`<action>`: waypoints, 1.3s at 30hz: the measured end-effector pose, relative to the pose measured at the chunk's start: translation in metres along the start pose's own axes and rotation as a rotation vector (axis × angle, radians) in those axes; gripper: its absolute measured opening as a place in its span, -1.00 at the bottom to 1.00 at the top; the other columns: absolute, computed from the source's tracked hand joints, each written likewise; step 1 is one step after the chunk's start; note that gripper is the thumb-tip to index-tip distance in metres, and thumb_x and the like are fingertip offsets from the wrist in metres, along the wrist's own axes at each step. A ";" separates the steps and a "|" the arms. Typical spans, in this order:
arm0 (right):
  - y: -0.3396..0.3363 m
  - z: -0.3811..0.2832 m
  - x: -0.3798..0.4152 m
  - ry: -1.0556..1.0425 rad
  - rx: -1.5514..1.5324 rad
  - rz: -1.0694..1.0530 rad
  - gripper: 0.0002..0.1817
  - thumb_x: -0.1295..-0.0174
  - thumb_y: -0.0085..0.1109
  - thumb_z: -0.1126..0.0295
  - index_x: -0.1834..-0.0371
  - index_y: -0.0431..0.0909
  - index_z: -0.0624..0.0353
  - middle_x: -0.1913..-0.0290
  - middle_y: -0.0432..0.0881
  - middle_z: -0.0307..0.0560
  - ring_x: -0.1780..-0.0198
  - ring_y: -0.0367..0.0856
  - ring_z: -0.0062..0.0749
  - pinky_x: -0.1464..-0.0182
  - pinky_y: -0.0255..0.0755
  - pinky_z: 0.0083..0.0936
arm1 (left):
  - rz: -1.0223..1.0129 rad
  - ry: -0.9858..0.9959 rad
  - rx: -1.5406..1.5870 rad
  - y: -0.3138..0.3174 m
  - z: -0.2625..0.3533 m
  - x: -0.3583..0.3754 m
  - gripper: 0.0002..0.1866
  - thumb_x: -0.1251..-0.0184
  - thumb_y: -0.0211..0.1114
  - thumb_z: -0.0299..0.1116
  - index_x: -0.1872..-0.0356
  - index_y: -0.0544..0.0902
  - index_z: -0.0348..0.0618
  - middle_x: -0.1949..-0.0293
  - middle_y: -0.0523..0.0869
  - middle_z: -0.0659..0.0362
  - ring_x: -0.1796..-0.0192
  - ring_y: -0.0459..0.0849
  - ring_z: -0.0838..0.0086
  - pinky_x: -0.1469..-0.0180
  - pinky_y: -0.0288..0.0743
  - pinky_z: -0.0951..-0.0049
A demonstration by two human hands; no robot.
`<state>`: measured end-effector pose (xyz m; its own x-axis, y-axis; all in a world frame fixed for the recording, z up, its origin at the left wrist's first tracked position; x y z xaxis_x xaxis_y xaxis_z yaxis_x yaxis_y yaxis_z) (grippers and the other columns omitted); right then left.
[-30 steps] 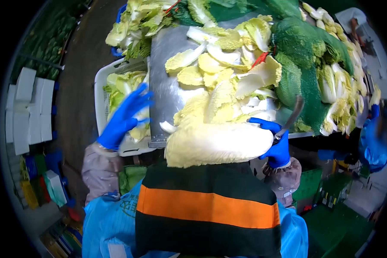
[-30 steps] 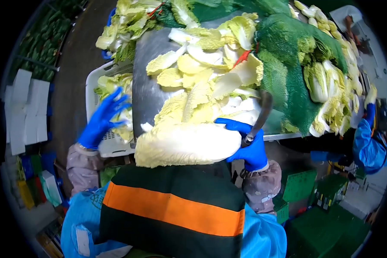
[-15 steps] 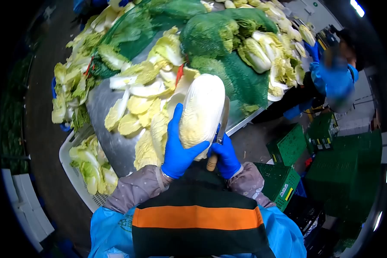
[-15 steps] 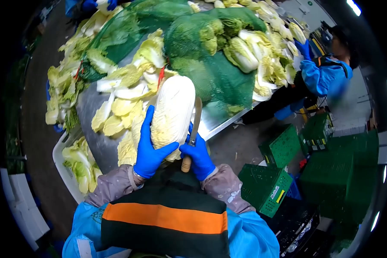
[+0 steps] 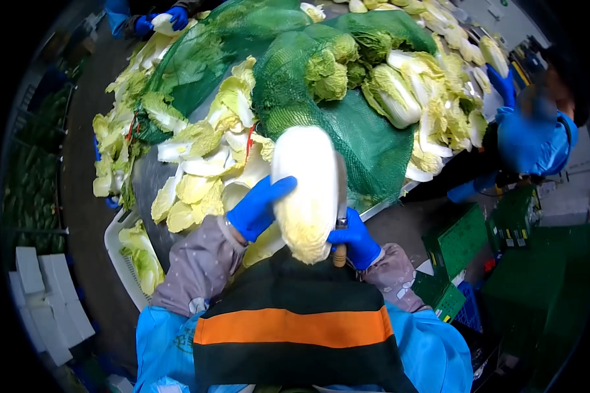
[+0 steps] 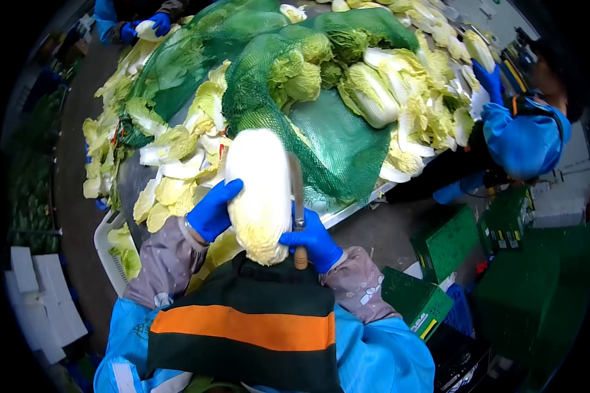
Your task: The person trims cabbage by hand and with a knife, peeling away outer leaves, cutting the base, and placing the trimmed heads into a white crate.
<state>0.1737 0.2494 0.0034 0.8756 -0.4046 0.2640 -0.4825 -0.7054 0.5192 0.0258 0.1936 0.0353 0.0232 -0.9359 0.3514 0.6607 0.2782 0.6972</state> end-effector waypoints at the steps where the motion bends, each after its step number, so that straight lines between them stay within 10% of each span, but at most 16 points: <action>1: -0.001 -0.004 -0.002 0.049 0.072 -0.060 -0.38 0.06 0.34 0.45 -0.13 0.36 0.35 0.04 0.57 -0.06 0.05 0.55 -0.42 -0.03 0.42 -0.48 | 0.025 0.025 0.004 -0.001 0.001 -0.004 -0.31 -0.18 0.26 -0.23 -0.29 0.20 -0.26 -0.17 0.44 0.00 -0.18 0.46 0.25 -0.21 0.35 0.25; 6: -0.036 -0.041 -0.010 0.135 0.264 0.133 -0.61 0.06 0.36 0.45 0.11 0.57 0.34 0.25 0.64 -0.11 0.22 0.59 -0.45 0.10 0.46 -0.49 | 0.222 0.183 -0.145 -0.042 0.013 0.010 -0.39 -0.09 0.29 -0.33 -0.19 0.33 -0.31 -0.01 0.57 -0.01 -0.04 0.57 0.24 -0.13 0.44 0.31; 9: -0.081 -0.070 -0.030 -0.053 -0.087 0.185 -0.49 -0.14 0.11 0.37 -0.17 0.30 0.26 0.09 0.52 -0.12 0.15 0.57 -0.43 0.10 0.47 -0.54 | 0.179 -0.246 0.350 -0.061 -0.002 0.052 -0.20 0.00 0.24 -0.24 -0.33 0.17 -0.23 -0.19 0.38 -0.21 -0.15 0.46 -0.01 -0.20 0.35 0.07; 11: -0.058 -0.107 -0.064 -0.192 -0.078 0.196 -0.68 -0.14 0.08 0.47 0.03 0.44 0.33 0.18 0.60 -0.07 0.17 0.62 -0.33 0.10 0.51 -0.48 | 0.007 -0.182 0.244 -0.051 0.000 0.071 -0.08 0.12 0.31 -0.18 -0.34 0.13 -0.22 -0.20 0.34 -0.26 -0.12 0.47 -0.10 -0.12 0.42 0.03; 16: -0.046 -0.116 -0.101 -0.348 1.082 0.378 -0.45 0.08 0.43 0.33 0.00 0.53 0.35 0.20 0.66 -0.12 0.30 0.59 -0.50 0.26 0.45 -0.57 | -0.199 -0.024 0.382 -0.031 -0.002 0.085 0.09 0.17 0.38 0.02 -0.37 0.02 -0.26 -0.22 0.29 -0.28 -0.06 0.51 -0.07 -0.06 0.50 0.14; 18: -0.035 -0.119 -0.078 -0.356 1.112 0.503 -0.47 0.05 0.39 0.43 -0.06 0.51 0.28 0.12 0.64 -0.13 0.18 0.58 -0.51 0.16 0.46 -0.58 | -0.140 0.070 0.429 -0.032 0.003 0.084 0.07 0.10 0.34 0.10 -0.37 0.01 -0.28 -0.22 0.30 -0.28 -0.15 0.44 -0.05 -0.16 0.38 0.11; 20: -0.032 -0.107 -0.063 -0.559 0.794 0.382 -0.46 0.01 0.33 0.53 -0.13 0.45 0.29 0.00 0.58 -0.06 0.06 0.54 -0.48 0.04 0.45 -0.54 | -0.135 0.144 0.560 -0.035 0.005 0.081 -0.03 0.01 0.29 0.05 -0.35 0.06 -0.28 -0.27 0.24 -0.28 -0.26 0.32 -0.07 -0.32 0.16 0.04; 28: 0.018 -0.048 -0.040 -0.015 -0.036 -0.219 -0.14 0.06 0.21 0.56 -0.38 0.02 0.30 -0.15 0.43 0.16 -0.10 0.50 -0.23 -0.12 0.37 -0.39 | -0.027 0.326 0.391 0.005 0.027 0.021 -0.12 -0.18 -0.03 0.21 -0.38 0.03 -0.22 -0.30 0.25 -0.18 -0.33 0.27 0.06 -0.37 0.06 0.09; 35: 0.002 -0.063 -0.045 -0.062 0.089 -0.153 -0.15 0.09 0.37 0.47 -0.32 0.15 0.33 -0.15 0.44 0.00 -0.14 0.44 -0.38 -0.17 0.33 -0.43 | 0.188 0.366 0.386 -0.017 0.000 -0.018 -0.28 -0.23 0.18 -0.25 -0.36 0.07 -0.19 -0.31 0.25 -0.02 -0.32 0.26 0.09 -0.35 0.13 0.09; 39: -0.037 -0.069 -0.044 -0.062 -0.093 -0.106 -0.24 -0.02 0.29 0.40 -0.30 0.17 0.37 -0.16 0.44 -0.01 -0.15 0.43 -0.38 -0.19 0.31 -0.45 | 0.235 0.333 -0.128 -0.006 0.001 -0.027 -0.16 -0.13 0.31 -0.29 -0.38 0.02 -0.18 -0.30 0.26 0.00 -0.32 0.27 0.16 -0.35 0.11 0.20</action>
Point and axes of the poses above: each hand's wrist, its own x-axis away from the middle knuckle, its own y-axis out of the palm, z = x × y, the point moved 6 cm from there along -x, towards the middle knuckle
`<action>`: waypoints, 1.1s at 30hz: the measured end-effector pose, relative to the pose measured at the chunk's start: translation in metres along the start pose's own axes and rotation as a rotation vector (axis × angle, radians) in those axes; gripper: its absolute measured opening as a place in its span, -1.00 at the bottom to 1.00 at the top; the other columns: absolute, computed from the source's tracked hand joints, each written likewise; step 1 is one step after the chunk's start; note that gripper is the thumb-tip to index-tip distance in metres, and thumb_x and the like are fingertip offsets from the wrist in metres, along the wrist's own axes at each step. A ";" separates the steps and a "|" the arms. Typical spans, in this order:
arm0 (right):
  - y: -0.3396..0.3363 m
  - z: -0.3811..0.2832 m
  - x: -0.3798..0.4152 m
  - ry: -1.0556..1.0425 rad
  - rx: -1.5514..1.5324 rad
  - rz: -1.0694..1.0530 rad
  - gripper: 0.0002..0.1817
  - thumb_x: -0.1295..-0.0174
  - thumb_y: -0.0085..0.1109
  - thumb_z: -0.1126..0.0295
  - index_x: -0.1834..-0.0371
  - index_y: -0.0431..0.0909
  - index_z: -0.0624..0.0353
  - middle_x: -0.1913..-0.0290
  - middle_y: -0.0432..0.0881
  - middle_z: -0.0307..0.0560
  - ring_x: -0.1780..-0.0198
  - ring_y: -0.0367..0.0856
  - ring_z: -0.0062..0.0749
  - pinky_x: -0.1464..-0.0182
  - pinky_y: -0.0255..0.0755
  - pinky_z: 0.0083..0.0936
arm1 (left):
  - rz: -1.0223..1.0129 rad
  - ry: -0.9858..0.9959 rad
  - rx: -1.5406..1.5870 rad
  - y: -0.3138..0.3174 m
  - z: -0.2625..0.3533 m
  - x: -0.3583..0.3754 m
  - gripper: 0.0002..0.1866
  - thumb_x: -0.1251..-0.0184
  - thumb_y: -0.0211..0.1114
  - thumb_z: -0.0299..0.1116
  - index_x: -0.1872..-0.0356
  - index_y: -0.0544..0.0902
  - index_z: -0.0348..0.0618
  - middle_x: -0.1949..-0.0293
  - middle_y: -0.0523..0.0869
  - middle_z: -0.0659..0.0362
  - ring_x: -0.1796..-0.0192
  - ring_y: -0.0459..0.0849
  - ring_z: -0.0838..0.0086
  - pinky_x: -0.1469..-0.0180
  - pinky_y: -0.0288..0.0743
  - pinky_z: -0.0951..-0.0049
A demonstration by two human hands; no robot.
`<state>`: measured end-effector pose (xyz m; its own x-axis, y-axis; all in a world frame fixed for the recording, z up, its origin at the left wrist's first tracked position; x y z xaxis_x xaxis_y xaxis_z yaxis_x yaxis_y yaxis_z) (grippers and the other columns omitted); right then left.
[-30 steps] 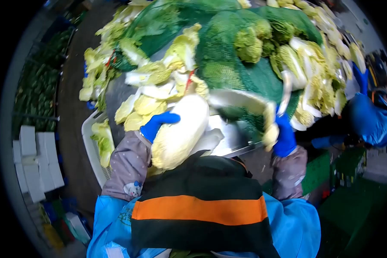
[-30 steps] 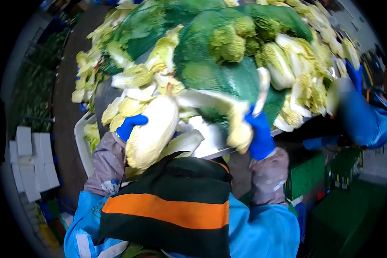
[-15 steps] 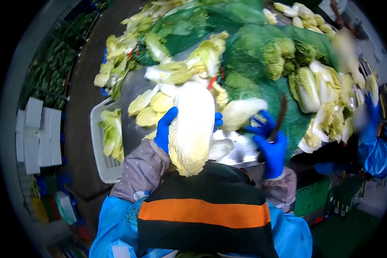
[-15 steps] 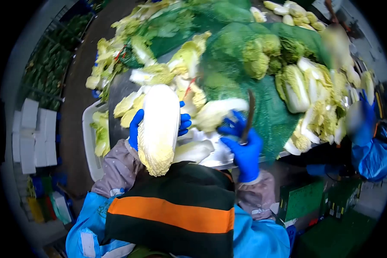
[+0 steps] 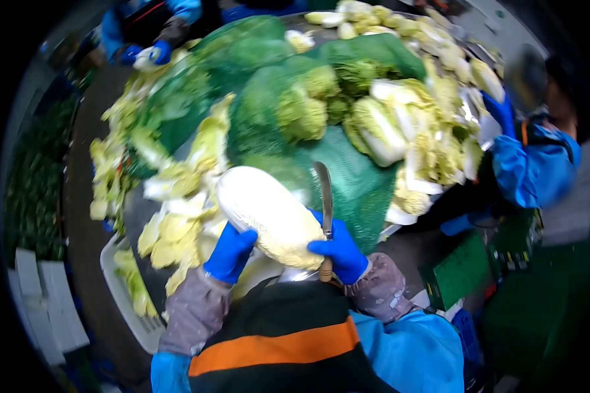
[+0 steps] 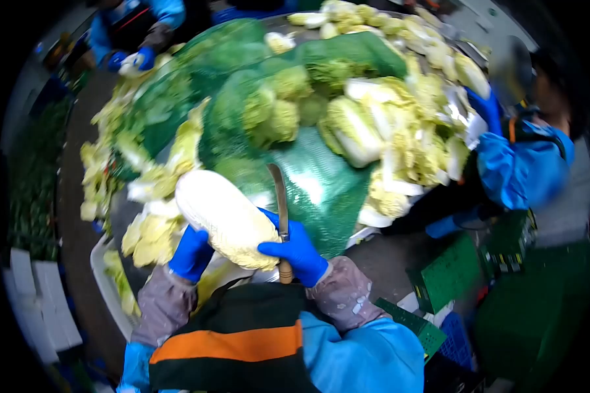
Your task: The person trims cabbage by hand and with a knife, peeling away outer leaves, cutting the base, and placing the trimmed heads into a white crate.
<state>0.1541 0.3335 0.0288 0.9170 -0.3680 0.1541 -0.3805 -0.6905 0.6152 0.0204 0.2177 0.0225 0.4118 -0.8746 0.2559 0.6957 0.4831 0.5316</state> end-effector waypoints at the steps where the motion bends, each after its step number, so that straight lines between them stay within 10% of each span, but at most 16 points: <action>1: -0.015 -0.004 0.000 -0.013 -0.114 0.014 -0.26 -0.06 0.25 0.36 -0.30 0.16 0.38 -0.14 0.45 -0.02 -0.13 0.45 -0.37 -0.18 0.32 -0.45 | -0.049 0.052 -0.189 0.008 0.002 -0.008 -0.12 -0.10 0.34 -0.30 -0.39 0.00 -0.17 -0.30 0.26 0.02 -0.32 0.27 0.19 -0.34 0.12 0.24; 7: -0.148 -0.111 -0.026 -0.404 -0.141 0.649 -0.67 -0.14 0.19 0.21 0.12 0.51 0.19 0.29 0.57 -0.21 0.31 0.55 -0.50 0.28 0.42 -0.57 | 0.237 0.097 -0.430 -0.049 -0.005 0.003 -0.45 -0.18 0.22 -0.53 -0.24 0.34 -0.21 -0.10 0.49 0.02 -0.12 0.50 0.33 -0.15 0.38 0.40; 13: -0.283 -0.242 -0.072 -0.604 0.314 1.013 -0.57 -0.15 0.14 0.05 0.04 0.57 0.11 0.58 0.57 -0.09 0.73 0.40 -0.39 0.59 0.33 -0.49 | 0.594 0.231 -0.781 -0.100 -0.018 0.067 -0.53 -0.08 0.25 -0.53 -0.10 0.47 -0.25 -0.01 0.56 0.12 -0.02 0.54 0.40 -0.11 0.36 0.40; 17: -0.364 -0.319 -0.130 -0.641 0.319 0.935 -0.38 -0.13 0.16 0.03 -0.19 0.38 0.18 0.19 0.61 0.11 0.49 0.59 -0.33 0.37 0.44 -0.44 | 0.545 0.299 -1.140 -0.068 -0.019 0.063 -0.35 0.07 0.37 -0.38 -0.17 0.42 -0.20 -0.14 0.48 0.00 -0.21 0.41 0.20 -0.23 0.22 0.25; 18: -0.376 -0.326 -0.139 -0.522 0.210 0.876 -0.35 -0.09 0.25 0.07 -0.20 0.33 0.17 -0.07 0.47 -0.04 0.09 0.59 -0.22 0.33 0.38 -0.45 | 0.490 0.301 -1.287 -0.056 -0.020 0.054 -0.28 0.12 0.41 -0.30 -0.19 0.40 -0.18 -0.18 0.42 -0.04 -0.26 0.34 0.14 -0.27 0.16 0.20; 23: -0.363 -0.282 -0.157 -0.493 0.235 0.835 -0.42 -0.02 0.23 0.22 -0.15 0.41 0.17 0.18 0.65 -0.17 0.26 0.56 -0.39 0.32 0.32 -0.48 | 0.360 0.119 -1.648 -0.042 -0.047 0.016 -0.16 0.23 0.40 0.10 -0.20 0.41 0.03 -0.34 0.18 -0.07 -0.42 0.01 0.05 -0.35 -0.36 -0.17; 33: -0.223 -0.191 -0.094 -0.251 0.560 0.610 -0.54 -0.15 0.05 0.30 -0.12 0.44 0.24 0.26 0.64 -0.11 0.55 0.35 -0.63 0.49 0.28 -0.69 | 0.749 0.026 -1.898 -0.120 -0.055 0.040 -0.45 0.13 0.31 -0.29 -0.05 0.54 0.10 -0.22 0.41 0.11 -0.33 0.21 0.09 -0.35 -0.32 -0.22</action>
Point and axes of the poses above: each hand's wrist, its own x-axis away from the middle knuckle, its own y-axis out of the palm, z = x × y, the point moved 6 cm from there along -x, towards the middle knuckle
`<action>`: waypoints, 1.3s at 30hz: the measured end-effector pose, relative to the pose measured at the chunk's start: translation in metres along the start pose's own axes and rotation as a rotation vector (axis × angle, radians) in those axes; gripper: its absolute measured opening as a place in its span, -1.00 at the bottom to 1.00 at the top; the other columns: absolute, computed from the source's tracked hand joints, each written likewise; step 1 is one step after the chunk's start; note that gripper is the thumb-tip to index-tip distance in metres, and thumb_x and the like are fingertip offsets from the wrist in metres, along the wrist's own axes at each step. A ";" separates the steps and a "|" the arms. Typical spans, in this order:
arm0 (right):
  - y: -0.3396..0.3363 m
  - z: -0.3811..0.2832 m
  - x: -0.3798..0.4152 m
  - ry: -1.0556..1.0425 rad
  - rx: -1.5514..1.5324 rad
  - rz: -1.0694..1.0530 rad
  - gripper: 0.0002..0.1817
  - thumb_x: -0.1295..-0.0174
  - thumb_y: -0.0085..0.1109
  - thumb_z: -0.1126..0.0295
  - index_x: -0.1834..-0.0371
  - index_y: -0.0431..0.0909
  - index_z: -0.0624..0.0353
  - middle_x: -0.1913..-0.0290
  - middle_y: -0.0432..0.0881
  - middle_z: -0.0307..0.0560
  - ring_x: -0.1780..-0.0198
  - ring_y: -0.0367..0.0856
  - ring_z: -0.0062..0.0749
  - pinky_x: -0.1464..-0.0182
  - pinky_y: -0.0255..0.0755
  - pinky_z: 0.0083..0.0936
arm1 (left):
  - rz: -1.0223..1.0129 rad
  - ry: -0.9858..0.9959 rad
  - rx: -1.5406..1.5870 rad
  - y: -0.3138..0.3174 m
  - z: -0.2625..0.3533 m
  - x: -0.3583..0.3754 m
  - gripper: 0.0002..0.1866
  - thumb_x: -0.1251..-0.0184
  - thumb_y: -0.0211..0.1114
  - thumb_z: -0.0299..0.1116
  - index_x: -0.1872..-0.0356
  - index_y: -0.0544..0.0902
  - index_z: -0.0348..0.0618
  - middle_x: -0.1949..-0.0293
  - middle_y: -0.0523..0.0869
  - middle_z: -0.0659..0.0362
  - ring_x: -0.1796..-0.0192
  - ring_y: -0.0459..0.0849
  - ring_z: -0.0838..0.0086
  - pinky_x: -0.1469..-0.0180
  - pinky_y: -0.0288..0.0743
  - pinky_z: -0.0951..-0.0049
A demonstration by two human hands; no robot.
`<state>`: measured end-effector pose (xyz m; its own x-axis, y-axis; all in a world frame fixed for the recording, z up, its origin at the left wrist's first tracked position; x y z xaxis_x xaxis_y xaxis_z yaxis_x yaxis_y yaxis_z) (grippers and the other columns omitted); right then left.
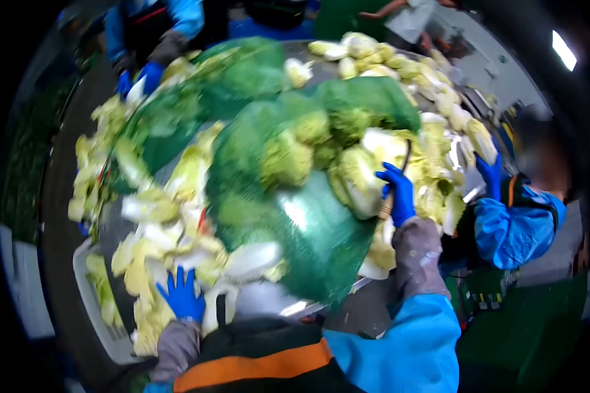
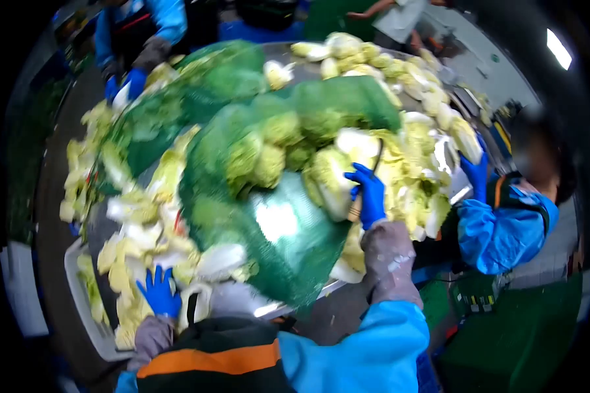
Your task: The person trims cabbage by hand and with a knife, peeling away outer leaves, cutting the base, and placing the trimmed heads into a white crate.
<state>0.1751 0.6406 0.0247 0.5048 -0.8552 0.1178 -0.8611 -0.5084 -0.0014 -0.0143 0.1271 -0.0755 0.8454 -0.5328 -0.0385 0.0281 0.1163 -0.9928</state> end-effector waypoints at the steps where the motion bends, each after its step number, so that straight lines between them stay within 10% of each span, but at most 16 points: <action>1: 0.005 0.000 0.014 0.013 0.014 0.000 -0.54 -0.15 0.05 0.29 -0.11 0.44 0.25 0.27 0.64 -0.12 0.56 0.34 -0.64 0.50 0.27 -0.69 | -0.008 0.010 0.012 0.001 -0.009 0.002 -0.45 0.13 0.31 -0.28 -0.05 0.54 0.12 -0.22 0.41 0.15 -0.34 0.21 0.11 -0.35 -0.31 -0.21; 8: 0.060 0.002 0.163 0.083 0.068 -0.085 -0.58 -0.22 0.00 0.28 -0.07 0.43 0.33 0.31 0.62 -0.12 0.57 0.30 -0.69 0.52 0.19 -0.75 | 0.239 0.041 -0.287 -0.001 -0.136 0.012 -0.50 -0.02 0.24 -0.18 -0.09 0.52 0.15 -0.18 0.46 0.23 -0.36 0.19 0.14 -0.31 -0.17 -0.19; 11: 0.091 0.015 0.213 0.174 0.063 -0.110 -0.58 -0.22 0.00 0.28 -0.06 0.42 0.34 0.33 0.62 -0.12 0.61 0.31 -0.70 0.53 0.18 -0.76 | -0.089 -0.211 -0.392 0.008 -0.268 0.019 -0.48 0.04 0.21 -0.32 -0.07 0.49 -0.13 -0.05 0.51 0.06 -0.33 0.22 0.09 -0.23 0.02 -0.19; 16: 0.154 0.045 0.293 0.298 -0.127 -0.103 -0.59 -0.19 0.04 0.32 -0.05 0.42 0.37 0.38 0.62 -0.11 0.61 0.36 -0.67 0.53 0.23 -0.73 | -0.618 -0.657 -0.683 -0.035 -0.376 0.013 -0.18 -0.01 0.28 -0.08 -0.36 0.18 0.02 -0.32 0.27 0.07 -0.38 0.17 0.23 -0.34 0.00 0.00; 18: 0.175 0.069 0.327 0.373 -0.237 -0.090 -0.52 -0.18 0.05 0.34 -0.13 0.35 0.40 0.46 0.61 -0.11 0.62 0.37 -0.66 0.52 0.25 -0.73 | -0.477 -0.475 -0.325 0.004 -0.429 -0.037 -0.29 -0.02 0.26 -0.15 -0.27 0.32 -0.09 -0.23 0.40 0.00 -0.30 0.33 0.21 -0.28 0.19 0.19; 20: 0.195 0.083 0.360 0.439 -0.308 -0.198 -0.49 -0.19 0.03 0.38 -0.20 0.28 0.40 0.43 0.62 -0.08 0.60 0.39 -0.66 0.51 0.27 -0.74 | 0.091 0.049 0.413 -0.048 -0.307 -0.095 -0.48 -0.06 0.23 -0.49 -0.14 0.44 -0.22 -0.12 0.51 -0.03 -0.16 0.49 0.17 -0.20 0.31 0.34; 22: 0.197 0.095 0.375 0.514 -0.368 -0.317 -0.49 -0.20 0.02 0.40 -0.22 0.26 0.37 0.38 0.62 -0.05 0.57 0.41 -0.64 0.50 0.30 -0.73 | 0.017 0.202 0.876 -0.124 -0.126 -0.119 -0.56 -0.18 0.17 -0.51 -0.15 0.46 -0.21 -0.11 0.54 0.06 -0.19 0.46 0.32 -0.23 0.26 0.40; 26: 0.169 0.100 0.381 0.526 -0.433 -0.287 -0.48 -0.17 0.08 0.42 -0.21 0.27 0.34 0.29 0.62 -0.01 0.55 0.43 -0.62 0.48 0.33 -0.73 | 0.126 1.076 0.841 -0.176 0.132 -0.118 -0.67 -0.19 0.19 -0.37 -0.02 0.56 -0.05 -0.03 0.57 0.05 -0.13 0.49 0.18 -0.20 0.32 0.28; 29: 0.138 0.110 0.384 0.473 -0.469 -0.303 -0.48 -0.13 0.14 0.44 -0.18 0.31 0.30 0.22 0.62 0.02 0.52 0.45 -0.61 0.47 0.34 -0.73 | 0.096 1.229 0.710 -0.132 0.245 -0.117 -0.72 -0.16 0.21 -0.27 0.09 0.60 -0.03 0.15 0.61 0.04 0.09 0.55 0.09 0.04 0.43 0.17; 34: 0.085 0.068 0.334 0.362 -0.417 -0.076 -0.56 -0.13 0.10 0.45 -0.11 0.36 0.26 0.23 0.62 0.00 0.64 0.36 -0.63 0.59 0.23 -0.72 | -0.407 0.903 0.065 -0.043 0.202 -0.095 -0.70 -0.12 0.03 -0.15 0.53 0.67 -0.05 0.45 0.65 -0.03 0.39 0.63 0.08 0.30 0.50 0.13; 39: 0.080 0.057 0.224 0.210 -0.434 -0.207 -0.53 -0.24 -0.01 0.32 -0.20 0.29 0.25 0.08 0.58 0.02 0.42 0.45 -0.56 0.37 0.32 -0.69 | -0.533 0.685 -0.126 -0.038 0.140 -0.078 -0.69 -0.06 0.13 -0.16 0.28 0.59 -0.15 0.42 0.68 -0.03 0.39 0.65 0.04 0.36 0.49 0.13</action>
Point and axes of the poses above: each hand's wrist, its own x-axis away from the middle knuckle, its own y-axis out of the palm, z = x × y, the point moved 6 cm from there along -x, towards the middle knuckle
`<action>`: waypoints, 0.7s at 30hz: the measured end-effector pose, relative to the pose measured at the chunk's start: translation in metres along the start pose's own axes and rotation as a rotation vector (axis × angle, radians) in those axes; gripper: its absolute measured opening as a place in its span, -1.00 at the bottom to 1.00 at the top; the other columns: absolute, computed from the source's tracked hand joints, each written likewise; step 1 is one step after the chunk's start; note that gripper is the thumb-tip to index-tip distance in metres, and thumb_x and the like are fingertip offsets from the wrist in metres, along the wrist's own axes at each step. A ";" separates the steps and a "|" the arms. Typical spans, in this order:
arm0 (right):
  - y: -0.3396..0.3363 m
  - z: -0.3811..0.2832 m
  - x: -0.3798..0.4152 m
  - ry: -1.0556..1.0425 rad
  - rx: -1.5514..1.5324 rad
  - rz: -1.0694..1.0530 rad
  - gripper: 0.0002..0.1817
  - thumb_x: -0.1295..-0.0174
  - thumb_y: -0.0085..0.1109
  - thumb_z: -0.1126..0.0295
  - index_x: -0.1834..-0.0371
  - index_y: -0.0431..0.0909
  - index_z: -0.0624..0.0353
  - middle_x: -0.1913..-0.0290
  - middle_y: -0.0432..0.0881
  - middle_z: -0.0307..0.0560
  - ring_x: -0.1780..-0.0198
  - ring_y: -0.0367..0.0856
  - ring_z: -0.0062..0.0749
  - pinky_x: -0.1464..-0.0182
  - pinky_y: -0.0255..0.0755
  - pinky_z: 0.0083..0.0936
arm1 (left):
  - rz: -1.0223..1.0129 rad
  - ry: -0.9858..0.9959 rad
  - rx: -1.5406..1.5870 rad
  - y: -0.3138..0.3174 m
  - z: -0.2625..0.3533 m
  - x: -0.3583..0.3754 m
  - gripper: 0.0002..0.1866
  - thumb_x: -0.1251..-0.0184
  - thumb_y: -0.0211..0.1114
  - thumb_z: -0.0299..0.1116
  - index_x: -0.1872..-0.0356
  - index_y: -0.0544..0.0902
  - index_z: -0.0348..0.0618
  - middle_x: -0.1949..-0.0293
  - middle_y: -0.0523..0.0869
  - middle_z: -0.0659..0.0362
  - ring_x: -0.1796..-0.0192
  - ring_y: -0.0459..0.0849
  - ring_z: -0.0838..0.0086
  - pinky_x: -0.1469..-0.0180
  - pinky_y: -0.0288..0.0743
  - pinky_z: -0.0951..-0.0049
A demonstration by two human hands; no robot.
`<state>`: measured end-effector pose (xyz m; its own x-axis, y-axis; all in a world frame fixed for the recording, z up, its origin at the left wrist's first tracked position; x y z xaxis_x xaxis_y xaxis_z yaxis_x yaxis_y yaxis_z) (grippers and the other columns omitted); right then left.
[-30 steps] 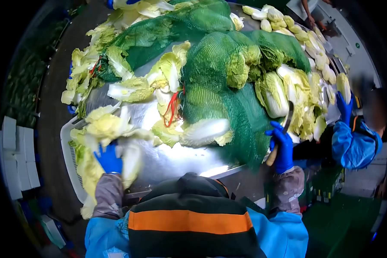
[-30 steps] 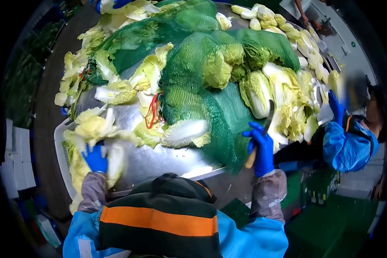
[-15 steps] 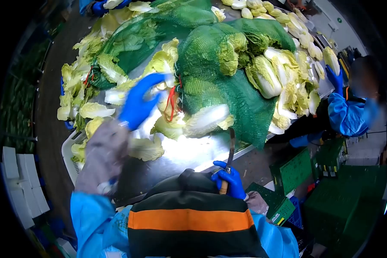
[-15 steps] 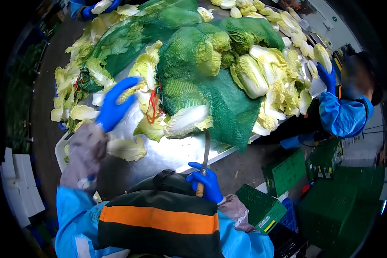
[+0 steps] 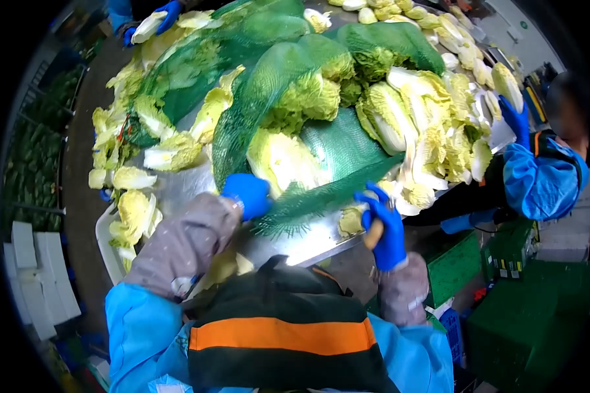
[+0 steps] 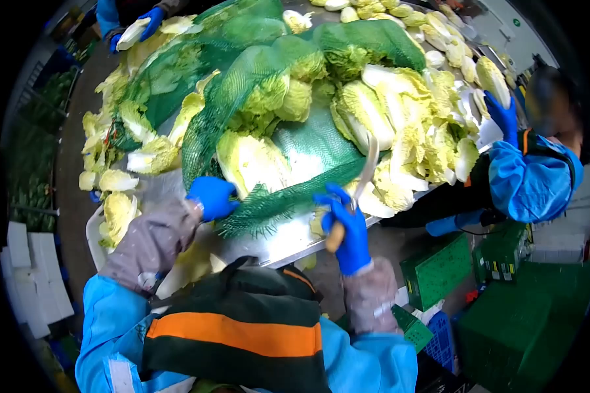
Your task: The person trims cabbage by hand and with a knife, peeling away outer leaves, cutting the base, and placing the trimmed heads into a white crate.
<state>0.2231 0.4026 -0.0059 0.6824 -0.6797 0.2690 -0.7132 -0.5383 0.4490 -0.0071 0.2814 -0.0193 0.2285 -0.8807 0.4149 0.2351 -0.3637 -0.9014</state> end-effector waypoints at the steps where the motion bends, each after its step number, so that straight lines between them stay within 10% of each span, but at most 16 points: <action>1: 0.006 -0.001 -0.027 -0.038 0.009 -0.094 -0.53 -0.28 -0.05 0.30 -0.24 0.25 0.22 0.02 0.56 0.03 0.29 0.51 -0.51 0.26 0.36 -0.66 | 0.018 -0.019 0.017 0.000 0.005 -0.004 -0.65 -0.06 0.14 -0.14 0.22 0.56 -0.18 0.43 0.67 -0.04 0.40 0.65 0.02 0.35 0.49 0.11; 4: 0.051 -0.004 -0.088 0.071 -0.249 -0.266 -0.50 -0.31 -0.06 0.25 -0.28 0.20 0.18 -0.25 0.33 0.09 -0.25 0.35 -0.22 -0.20 0.29 -0.41 | 0.164 -0.290 0.160 0.040 -0.001 -0.020 -0.41 -0.03 0.20 0.00 0.10 0.41 -0.36 0.46 0.65 -0.17 0.39 0.66 -0.03 0.30 0.51 0.06; 10: 0.038 0.107 -0.137 0.421 -0.267 -0.386 -0.56 -0.20 0.01 0.30 -0.12 0.39 0.28 -0.11 0.49 0.06 -0.17 0.43 -0.13 -0.25 0.27 -0.23 | 0.127 -0.584 0.559 0.077 -0.006 -0.058 -0.44 0.08 0.22 -0.23 -0.01 0.42 -0.28 0.29 0.63 -0.06 0.24 0.61 0.14 0.17 0.48 0.19; 12: 0.012 0.135 -0.146 0.327 0.025 -0.253 -0.58 -0.22 0.02 0.17 -0.05 0.46 0.20 0.08 0.61 -0.03 0.17 0.60 -0.31 0.06 0.49 -0.37 | 0.101 -0.545 0.801 0.097 -0.017 -0.092 -0.43 0.12 0.22 -0.34 -0.05 0.42 -0.23 0.22 0.62 -0.02 0.18 0.59 0.21 0.12 0.47 0.25; 14: 0.029 0.101 -0.127 0.321 0.431 -0.131 -0.66 -0.25 -0.05 0.08 0.20 0.58 0.09 0.62 0.54 -0.29 0.86 0.12 -0.59 0.75 0.04 -0.73 | 0.095 -0.461 1.101 0.118 -0.027 -0.114 -0.40 0.16 0.23 -0.45 -0.09 0.43 -0.19 0.15 0.61 0.03 0.11 0.56 0.28 0.08 0.46 0.30; 18: 0.019 0.101 -0.143 0.468 0.448 -0.287 -0.55 -0.27 -0.14 0.04 -0.04 0.48 0.12 0.21 0.62 -0.16 0.50 0.47 -0.50 0.58 0.25 -0.65 | 0.231 -0.234 1.726 0.111 -0.016 -0.085 -0.30 0.25 0.22 -0.62 -0.15 0.44 -0.13 0.06 0.59 0.11 0.03 0.53 0.40 0.03 0.44 0.39; 21: 0.041 0.049 -0.098 0.165 0.600 -0.346 -0.43 -0.25 -0.14 0.10 -0.24 0.31 0.23 -0.13 0.47 0.06 -0.09 0.47 -0.20 -0.07 0.36 -0.41 | 0.454 -0.082 2.210 0.074 0.006 -0.032 -0.27 0.34 0.18 -0.63 -0.13 0.45 -0.16 0.11 0.60 0.11 0.08 0.52 0.40 0.08 0.44 0.42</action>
<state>0.1194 0.4221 -0.0559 0.8671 -0.3620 0.3423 -0.3846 -0.9231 -0.0018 0.0089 0.2843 -0.0982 0.5663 -0.7500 0.3418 0.5065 0.6438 0.5736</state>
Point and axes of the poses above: each hand's wrist, its own x-axis away from the middle knuckle, its own y-axis out of the palm, z = x × y, the point moved 6 cm from there along -x, towards the middle knuckle
